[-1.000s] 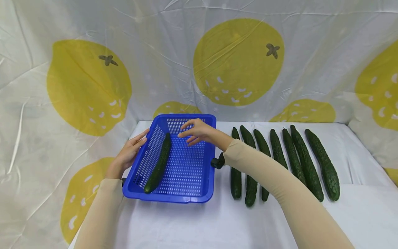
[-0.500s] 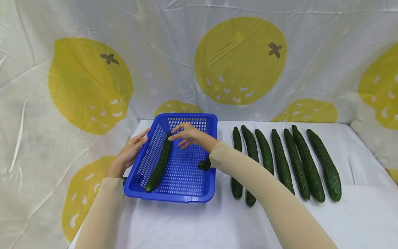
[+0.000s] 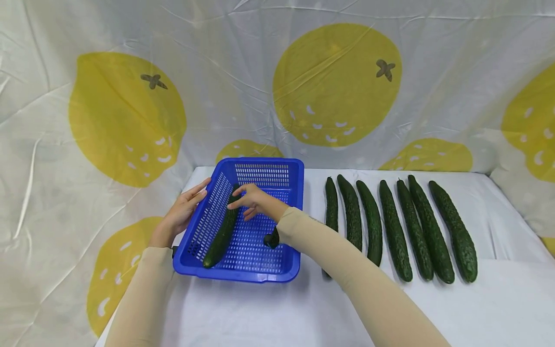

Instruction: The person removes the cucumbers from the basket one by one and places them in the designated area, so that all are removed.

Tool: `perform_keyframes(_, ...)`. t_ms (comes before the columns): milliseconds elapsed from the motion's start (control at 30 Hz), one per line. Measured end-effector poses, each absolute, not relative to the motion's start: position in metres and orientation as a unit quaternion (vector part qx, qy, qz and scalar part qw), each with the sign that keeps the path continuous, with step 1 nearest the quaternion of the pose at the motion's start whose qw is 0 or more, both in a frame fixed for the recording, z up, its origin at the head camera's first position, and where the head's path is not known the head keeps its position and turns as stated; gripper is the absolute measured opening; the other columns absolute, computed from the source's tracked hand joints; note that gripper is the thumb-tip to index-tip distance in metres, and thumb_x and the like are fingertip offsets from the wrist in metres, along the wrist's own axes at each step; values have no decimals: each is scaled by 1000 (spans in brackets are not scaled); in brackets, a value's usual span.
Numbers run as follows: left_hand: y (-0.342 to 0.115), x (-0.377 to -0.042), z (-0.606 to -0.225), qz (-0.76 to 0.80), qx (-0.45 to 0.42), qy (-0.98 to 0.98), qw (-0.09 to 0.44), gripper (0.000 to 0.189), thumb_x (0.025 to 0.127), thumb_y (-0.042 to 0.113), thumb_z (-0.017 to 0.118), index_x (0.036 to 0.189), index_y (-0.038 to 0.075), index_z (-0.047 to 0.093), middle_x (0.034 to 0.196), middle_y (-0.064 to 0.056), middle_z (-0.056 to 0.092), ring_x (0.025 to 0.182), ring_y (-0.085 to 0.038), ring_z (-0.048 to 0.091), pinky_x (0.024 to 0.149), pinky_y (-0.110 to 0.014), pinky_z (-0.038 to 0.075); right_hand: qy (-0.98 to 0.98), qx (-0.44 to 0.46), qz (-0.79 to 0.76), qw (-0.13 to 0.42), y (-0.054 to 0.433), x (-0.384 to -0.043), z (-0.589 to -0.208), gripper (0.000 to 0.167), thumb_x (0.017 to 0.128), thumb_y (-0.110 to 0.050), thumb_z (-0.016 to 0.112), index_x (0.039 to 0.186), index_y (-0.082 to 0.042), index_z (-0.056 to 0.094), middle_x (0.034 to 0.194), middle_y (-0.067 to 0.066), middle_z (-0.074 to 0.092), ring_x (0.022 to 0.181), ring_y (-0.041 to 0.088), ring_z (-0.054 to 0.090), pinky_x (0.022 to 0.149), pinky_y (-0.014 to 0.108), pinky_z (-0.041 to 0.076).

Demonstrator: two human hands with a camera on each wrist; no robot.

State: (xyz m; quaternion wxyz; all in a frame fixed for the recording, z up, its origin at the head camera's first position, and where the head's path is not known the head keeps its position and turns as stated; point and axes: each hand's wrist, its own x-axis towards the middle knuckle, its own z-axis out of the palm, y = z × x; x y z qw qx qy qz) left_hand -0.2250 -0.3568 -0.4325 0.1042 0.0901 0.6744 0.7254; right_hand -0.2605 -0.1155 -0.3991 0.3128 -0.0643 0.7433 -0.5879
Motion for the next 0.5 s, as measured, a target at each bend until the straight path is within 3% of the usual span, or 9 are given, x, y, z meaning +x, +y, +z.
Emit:
perform_keyframes(200,-358,-225,-433,717,96,683,101,55,109,20,42,160,12,23,133,-9,60,101,-22,70,79,-36,58,760,-50,-578,293,-129,-253,-403,49,89,-10,77,134,-6,57,141,26,45,110,52,59,82,54,57)
perform_keyframes(500,-359,-227,-435,730,103,667,108,55,109,19,42,160,11,22,129,-7,63,100,-21,70,78,-34,59,757,-16,-588,285,-143,-243,-411,48,88,-3,76,133,-3,58,136,23,48,105,53,61,79,53,57)
